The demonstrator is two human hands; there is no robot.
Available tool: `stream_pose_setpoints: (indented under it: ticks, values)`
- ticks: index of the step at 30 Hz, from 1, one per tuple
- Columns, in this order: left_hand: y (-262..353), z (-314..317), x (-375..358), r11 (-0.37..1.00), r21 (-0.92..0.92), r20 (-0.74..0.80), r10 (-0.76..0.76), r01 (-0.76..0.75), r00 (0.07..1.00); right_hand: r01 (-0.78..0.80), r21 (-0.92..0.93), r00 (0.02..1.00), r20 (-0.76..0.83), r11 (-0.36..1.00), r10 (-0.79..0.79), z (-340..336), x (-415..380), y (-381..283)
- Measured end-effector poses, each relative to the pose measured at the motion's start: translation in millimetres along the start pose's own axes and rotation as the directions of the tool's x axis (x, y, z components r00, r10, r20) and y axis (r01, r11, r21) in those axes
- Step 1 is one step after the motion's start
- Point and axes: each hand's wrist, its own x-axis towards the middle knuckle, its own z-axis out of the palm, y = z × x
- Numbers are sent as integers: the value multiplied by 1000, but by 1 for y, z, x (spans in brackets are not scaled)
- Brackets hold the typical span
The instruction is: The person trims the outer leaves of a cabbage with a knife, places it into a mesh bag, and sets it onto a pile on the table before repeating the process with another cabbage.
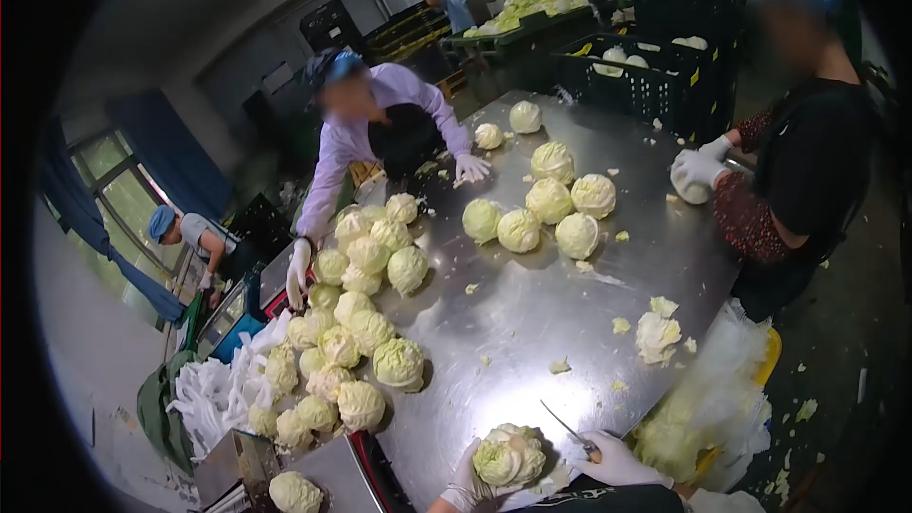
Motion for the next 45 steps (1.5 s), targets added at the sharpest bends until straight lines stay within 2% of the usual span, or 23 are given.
stream_pose_setpoints:
  ticks: [1,3,4,5,6,7,8,9,11,12,13,14,15,17,21,22,24,27,29,35,39,41,45]
  values:
    - [-7,-7,-5,1000,-13,-13,1,-1,1000,-8,6,1000,16,1000,8,6,6,-4]
    - [-20,7,-22,994,-22,-51,106,-107,993,248,-36,965,102,968,-243,22,18,-9]
    - [-20,18,-35,996,-82,-30,33,-35,999,224,35,957,182,974,-227,26,26,-14]
    - [-26,12,-32,994,-109,-169,4,-23,986,179,107,942,267,978,-201,32,30,-17]
    - [-27,72,-54,912,405,-282,191,-64,940,153,165,942,274,974,-194,48,32,-3]
    - [-30,35,-47,724,675,-122,295,-138,948,138,217,942,271,966,-196,62,36,10]
    - [-15,-16,-33,983,110,-227,-119,147,967,-12,384,946,302,923,-114,71,36,15]
    - [-15,-20,-30,971,210,-283,-51,114,958,-149,532,941,334,834,-45,78,38,17]
    - [-26,3,-37,960,247,-284,200,-131,938,-139,479,952,304,867,-16,91,38,20]
    - [-35,0,-36,963,242,-293,188,-117,937,-147,511,970,242,847,22,99,41,17]
    - [-45,-4,-36,629,726,-219,595,-278,773,-148,541,982,179,828,59,105,44,13]
    - [-50,-6,-34,69,968,76,836,-243,543,-222,440,970,188,870,153,102,44,9]
    - [-49,2,-33,70,969,75,833,-239,548,-226,444,970,187,867,157,98,47,4]
    - [-38,27,-29,-251,958,286,862,-137,419,-46,141,984,178,989,21,93,52,0]
    - [-23,25,-15,-139,977,196,882,-160,428,-96,68,969,235,993,77,82,53,1]
    - [-24,27,-12,-140,977,199,878,-164,435,-24,2,979,204,1000,23,75,50,-1]
    - [-29,32,-5,-257,956,290,902,-142,320,35,-63,985,169,997,-24,63,43,-3]
    - [-29,29,3,-183,963,237,923,-197,302,91,-77,965,253,993,-69,50,36,-13]
    - [-29,30,4,-207,962,255,917,-179,307,44,-208,898,437,977,52,44,36,-21]
    - [-31,32,7,-181,969,224,933,-171,282,131,-220,909,415,967,-29,43,44,-18]
    - [-32,39,9,-254,955,286,924,-152,255,89,-228,917,399,970,10,41,63,-33]
    - [-32,34,11,-235,959,268,931,-158,247,-22,-178,907,410,984,95,42,77,-36]
    - [-30,30,9,-191,958,241,940,-213,242,26,-152,909,416,988,40,56,93,-11]
